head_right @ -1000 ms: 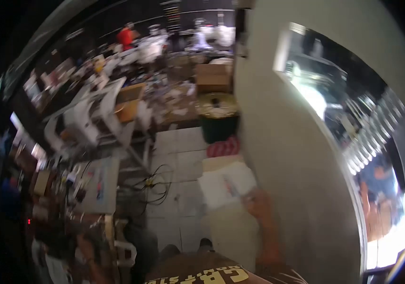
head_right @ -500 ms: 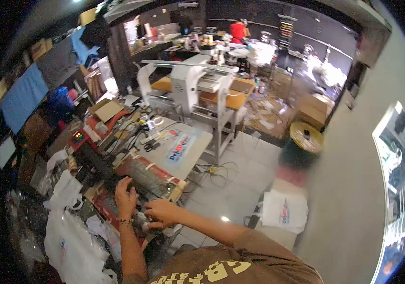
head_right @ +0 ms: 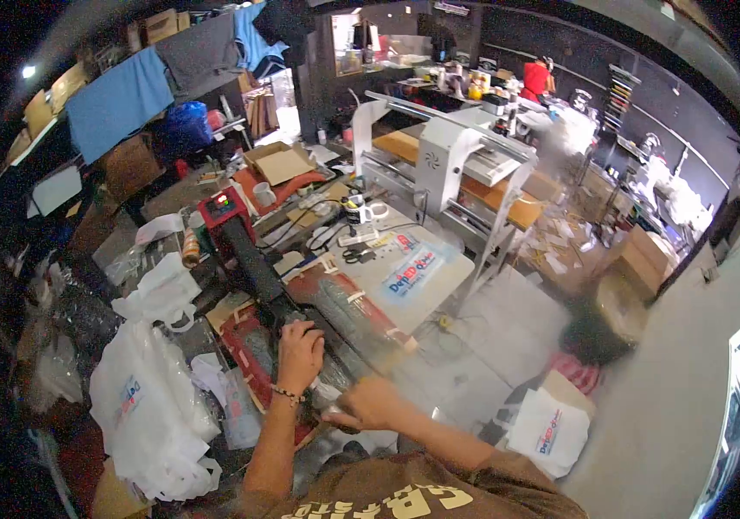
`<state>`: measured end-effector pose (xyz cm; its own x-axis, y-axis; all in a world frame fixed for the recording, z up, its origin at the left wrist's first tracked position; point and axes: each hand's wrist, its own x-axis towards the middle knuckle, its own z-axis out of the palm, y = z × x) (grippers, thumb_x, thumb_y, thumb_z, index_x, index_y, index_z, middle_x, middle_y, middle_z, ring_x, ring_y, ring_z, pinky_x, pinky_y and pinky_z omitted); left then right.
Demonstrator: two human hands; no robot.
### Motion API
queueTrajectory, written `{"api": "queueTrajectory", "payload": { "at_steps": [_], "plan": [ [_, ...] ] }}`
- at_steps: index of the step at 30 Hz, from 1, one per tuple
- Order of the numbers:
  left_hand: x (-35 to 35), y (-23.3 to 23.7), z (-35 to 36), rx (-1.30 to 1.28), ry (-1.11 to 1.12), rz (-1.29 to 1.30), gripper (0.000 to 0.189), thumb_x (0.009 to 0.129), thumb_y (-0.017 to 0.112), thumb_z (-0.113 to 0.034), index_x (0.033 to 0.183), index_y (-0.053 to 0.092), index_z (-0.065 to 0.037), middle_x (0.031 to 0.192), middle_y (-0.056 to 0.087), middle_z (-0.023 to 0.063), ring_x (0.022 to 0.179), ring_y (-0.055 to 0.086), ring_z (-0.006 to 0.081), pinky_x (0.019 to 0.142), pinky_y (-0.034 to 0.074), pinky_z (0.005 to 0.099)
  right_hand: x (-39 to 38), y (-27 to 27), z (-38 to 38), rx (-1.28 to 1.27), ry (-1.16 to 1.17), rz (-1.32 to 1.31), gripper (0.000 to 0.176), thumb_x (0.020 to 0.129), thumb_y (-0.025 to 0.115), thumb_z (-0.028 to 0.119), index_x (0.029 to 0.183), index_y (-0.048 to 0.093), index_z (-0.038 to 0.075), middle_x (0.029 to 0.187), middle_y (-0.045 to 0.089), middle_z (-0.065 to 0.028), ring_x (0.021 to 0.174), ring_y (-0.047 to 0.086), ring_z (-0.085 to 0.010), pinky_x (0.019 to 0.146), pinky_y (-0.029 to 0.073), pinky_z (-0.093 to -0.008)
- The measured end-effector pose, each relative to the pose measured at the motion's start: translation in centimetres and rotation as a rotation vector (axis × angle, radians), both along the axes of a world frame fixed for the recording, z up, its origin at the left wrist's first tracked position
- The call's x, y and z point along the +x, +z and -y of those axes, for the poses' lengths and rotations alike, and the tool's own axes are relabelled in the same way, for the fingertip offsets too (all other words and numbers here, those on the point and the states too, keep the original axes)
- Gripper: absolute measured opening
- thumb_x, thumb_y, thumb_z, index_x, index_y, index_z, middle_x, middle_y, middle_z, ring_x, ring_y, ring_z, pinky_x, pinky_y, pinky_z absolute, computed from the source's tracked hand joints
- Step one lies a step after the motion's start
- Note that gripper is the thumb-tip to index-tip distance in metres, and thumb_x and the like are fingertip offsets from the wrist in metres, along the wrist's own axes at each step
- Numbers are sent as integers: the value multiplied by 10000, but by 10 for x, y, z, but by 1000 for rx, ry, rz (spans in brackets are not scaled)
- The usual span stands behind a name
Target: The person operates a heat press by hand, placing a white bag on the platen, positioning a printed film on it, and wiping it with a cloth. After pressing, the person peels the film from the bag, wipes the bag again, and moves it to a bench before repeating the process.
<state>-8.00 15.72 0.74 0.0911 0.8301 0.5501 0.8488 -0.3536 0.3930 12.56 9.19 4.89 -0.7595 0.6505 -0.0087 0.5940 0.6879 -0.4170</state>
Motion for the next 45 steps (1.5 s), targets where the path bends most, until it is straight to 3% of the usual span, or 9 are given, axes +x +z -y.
{"api": "queueTrajectory", "payload": {
  "at_steps": [4,7,10,13,17,22,25,29,45],
  "plan": [
    [1,6,4,-162,-25,-60,268,897,687,-171,1131,730,-47,1365,606,169,1289,505,448,1102,418,514,2,-7,-1,59,113,37,665,984,465,674,860,751,86,624,651,-178,619,670,-407,640,526,-548],
    [2,7,2,-54,31,264,350,898,707,-209,1212,708,-55,1418,548,207,1296,486,469,1119,397,522,7,-11,-5,95,164,-38,637,1000,463,645,869,734,84,675,673,-158,659,688,-395,699,542,-532],
    [-7,-9,-9,65,299,204,563,887,752,-279,1386,597,-71,1477,476,267,1360,433,485,1137,373,531,12,-12,-9,117,261,-63,640,1000,472,639,874,715,61,736,693,-152,694,698,-385,699,545,-529],
    [-11,-28,-12,-251,488,504,830,884,784,-359,1529,376,-30,1436,456,303,1380,399,470,1115,382,565,16,-23,-15,110,336,-101,645,987,485,653,942,692,43,772,699,-157,678,699,-383,656,546,-509],
    [-17,-26,-17,-275,550,493,829,884,784,-431,1490,412,-7,1390,498,297,1337,463,448,1078,423,560,21,-17,-35,111,519,-135,670,970,490,682,1019,684,43,767,703,-173,662,699,-398,613,560,-498],
    [-29,-33,-27,-439,567,792,810,836,825,-499,1353,489,25,1169,639,209,1054,662,297,897,528,400,20,-12,-38,43,525,33,735,941,477,743,1031,696,48,772,716,-182,683,714,-394,610,569,-519],
    [-12,-5,-14,-362,646,749,761,823,850,-469,1292,507,22,1060,656,151,945,640,227,831,517,344,17,-9,-37,-35,500,86,768,930,461,773,1042,704,53,774,724,-193,697,724,-391,622,573,-528],
    [-22,-30,-23,-211,523,859,666,795,892,-397,1181,534,10,1031,638,107,880,577,183,800,502,338,17,-15,-36,24,490,58,802,912,433,816,1009,713,70,677,694,-180,590,689,-396,542,547,-498],
    [-24,-33,-24,-255,509,856,671,856,827,-444,1241,511,5,837,575,61,704,545,175,654,475,357,16,-10,-37,79,469,16,764,898,479,809,938,731,89,554,615,-158,504,643,-362,480,507,-465]
  ]
}}
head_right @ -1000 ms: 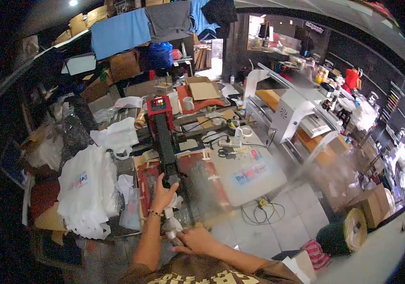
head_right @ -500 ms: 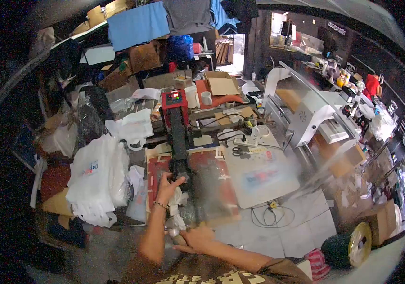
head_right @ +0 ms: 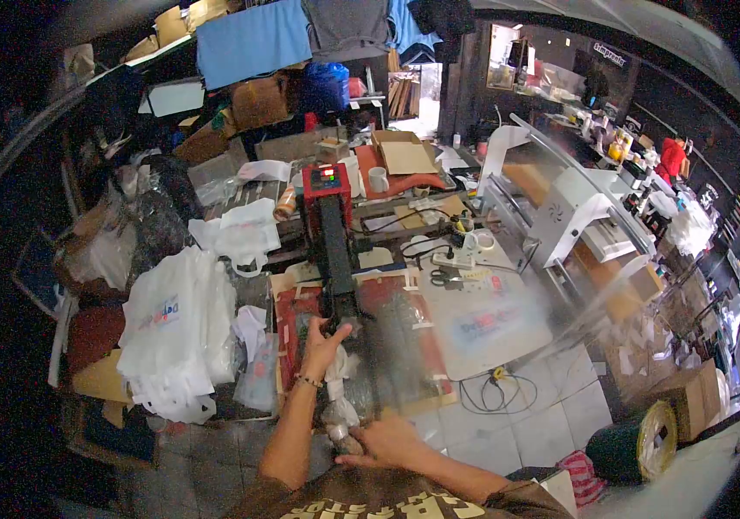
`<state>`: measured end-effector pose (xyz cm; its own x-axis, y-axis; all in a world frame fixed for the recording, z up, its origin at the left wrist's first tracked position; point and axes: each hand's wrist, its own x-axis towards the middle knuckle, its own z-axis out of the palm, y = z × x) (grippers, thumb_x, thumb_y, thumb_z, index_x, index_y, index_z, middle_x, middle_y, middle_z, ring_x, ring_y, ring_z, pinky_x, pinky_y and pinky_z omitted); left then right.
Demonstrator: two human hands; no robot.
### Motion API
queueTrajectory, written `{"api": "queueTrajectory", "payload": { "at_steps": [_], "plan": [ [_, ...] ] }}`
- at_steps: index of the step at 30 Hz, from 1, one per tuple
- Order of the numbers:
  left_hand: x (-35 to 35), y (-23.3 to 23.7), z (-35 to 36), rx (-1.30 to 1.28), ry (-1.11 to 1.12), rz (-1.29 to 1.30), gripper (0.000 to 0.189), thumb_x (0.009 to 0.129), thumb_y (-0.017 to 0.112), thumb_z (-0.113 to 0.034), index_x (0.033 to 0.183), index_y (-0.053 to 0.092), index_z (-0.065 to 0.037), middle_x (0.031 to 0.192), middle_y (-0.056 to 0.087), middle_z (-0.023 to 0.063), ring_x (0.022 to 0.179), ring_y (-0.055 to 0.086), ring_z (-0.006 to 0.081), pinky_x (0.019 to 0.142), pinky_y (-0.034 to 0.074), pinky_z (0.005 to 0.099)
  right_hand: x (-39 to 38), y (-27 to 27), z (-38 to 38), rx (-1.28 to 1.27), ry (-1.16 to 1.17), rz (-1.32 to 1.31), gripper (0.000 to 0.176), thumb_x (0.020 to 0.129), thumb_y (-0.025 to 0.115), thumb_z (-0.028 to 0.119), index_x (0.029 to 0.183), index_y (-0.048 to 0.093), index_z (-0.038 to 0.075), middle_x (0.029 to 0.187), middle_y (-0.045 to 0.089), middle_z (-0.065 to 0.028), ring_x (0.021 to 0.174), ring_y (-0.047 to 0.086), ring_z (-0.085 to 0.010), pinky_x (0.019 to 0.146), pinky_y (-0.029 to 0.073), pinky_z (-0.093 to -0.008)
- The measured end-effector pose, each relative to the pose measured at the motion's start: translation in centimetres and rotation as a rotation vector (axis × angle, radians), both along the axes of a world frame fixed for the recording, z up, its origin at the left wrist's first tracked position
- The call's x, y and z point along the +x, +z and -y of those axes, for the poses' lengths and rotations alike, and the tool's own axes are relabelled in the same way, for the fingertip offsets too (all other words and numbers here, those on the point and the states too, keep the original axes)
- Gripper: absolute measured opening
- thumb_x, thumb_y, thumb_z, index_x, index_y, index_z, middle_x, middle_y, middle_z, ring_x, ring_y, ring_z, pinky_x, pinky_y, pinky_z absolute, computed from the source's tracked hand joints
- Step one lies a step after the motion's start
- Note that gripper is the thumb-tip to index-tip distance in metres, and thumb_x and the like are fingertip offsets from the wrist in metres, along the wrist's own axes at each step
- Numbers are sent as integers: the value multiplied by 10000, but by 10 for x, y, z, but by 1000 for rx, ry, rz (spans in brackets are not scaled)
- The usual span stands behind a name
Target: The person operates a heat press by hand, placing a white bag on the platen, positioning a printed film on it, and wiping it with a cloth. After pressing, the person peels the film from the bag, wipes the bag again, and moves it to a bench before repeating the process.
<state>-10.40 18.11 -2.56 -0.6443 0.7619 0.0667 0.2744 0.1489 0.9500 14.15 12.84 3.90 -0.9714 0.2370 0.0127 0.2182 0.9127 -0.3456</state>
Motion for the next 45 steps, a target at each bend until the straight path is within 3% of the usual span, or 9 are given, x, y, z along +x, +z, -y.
{"api": "queueTrajectory", "payload": {
  "at_steps": [3,9,12,14,15,17,32,45],
  "plan": [
    [-7,-22,-6,53,-2,11,621,849,841,-417,1198,528,-9,830,568,48,711,535,157,652,465,347,3,-2,1,5,-7,-59,753,899,488,803,931,729,90,548,610,-157,495,637,-364,477,504,-466],
    [-5,-14,-6,126,0,56,494,832,871,-333,1057,558,-25,834,566,14,731,506,122,654,451,321,5,-4,4,69,4,-97,762,898,487,804,917,721,79,563,623,-157,508,644,-363,489,508,-473],
    [0,0,-1,114,21,23,488,829,872,-322,1055,563,-20,859,571,11,742,505,119,658,449,316,6,-2,3,69,6,-90,769,898,482,806,944,719,76,579,633,-163,520,650,-367,500,512,-473],
    [-2,-3,-2,120,18,34,489,827,872,-319,1057,564,-17,863,575,15,743,508,126,667,453,317,6,6,2,10,42,58,810,950,414,777,997,730,33,728,707,-189,633,675,-402,633,500,-504],
    [-3,-5,-3,128,12,46,490,825,873,-316,1058,565,-15,866,579,19,744,510,133,676,456,318,6,2,1,10,45,57,810,950,414,777,997,730,33,728,707,-189,633,675,-402,633,500,-504],
    [-3,-7,-4,147,24,23,493,823,874,-319,1062,566,-16,877,584,25,757,517,141,693,461,319,7,-6,0,91,63,-43,782,897,480,808,1028,709,72,602,646,-165,542,661,-376,518,522,-476],
    [-14,-25,-11,131,11,123,557,795,884,-349,1074,554,1,1004,624,103,885,558,200,798,475,366,6,-6,-3,74,112,-10,768,925,473,774,1114,671,57,696,692,-168,618,692,-381,562,546,-480],
    [-10,-18,-13,176,17,128,525,786,893,-297,1069,566,0,1013,660,111,880,589,193,825,488,352,4,-2,-3,57,76,26,757,915,493,773,1063,698,59,661,678,-168,628,698,-381,563,544,-485]
  ]
}}
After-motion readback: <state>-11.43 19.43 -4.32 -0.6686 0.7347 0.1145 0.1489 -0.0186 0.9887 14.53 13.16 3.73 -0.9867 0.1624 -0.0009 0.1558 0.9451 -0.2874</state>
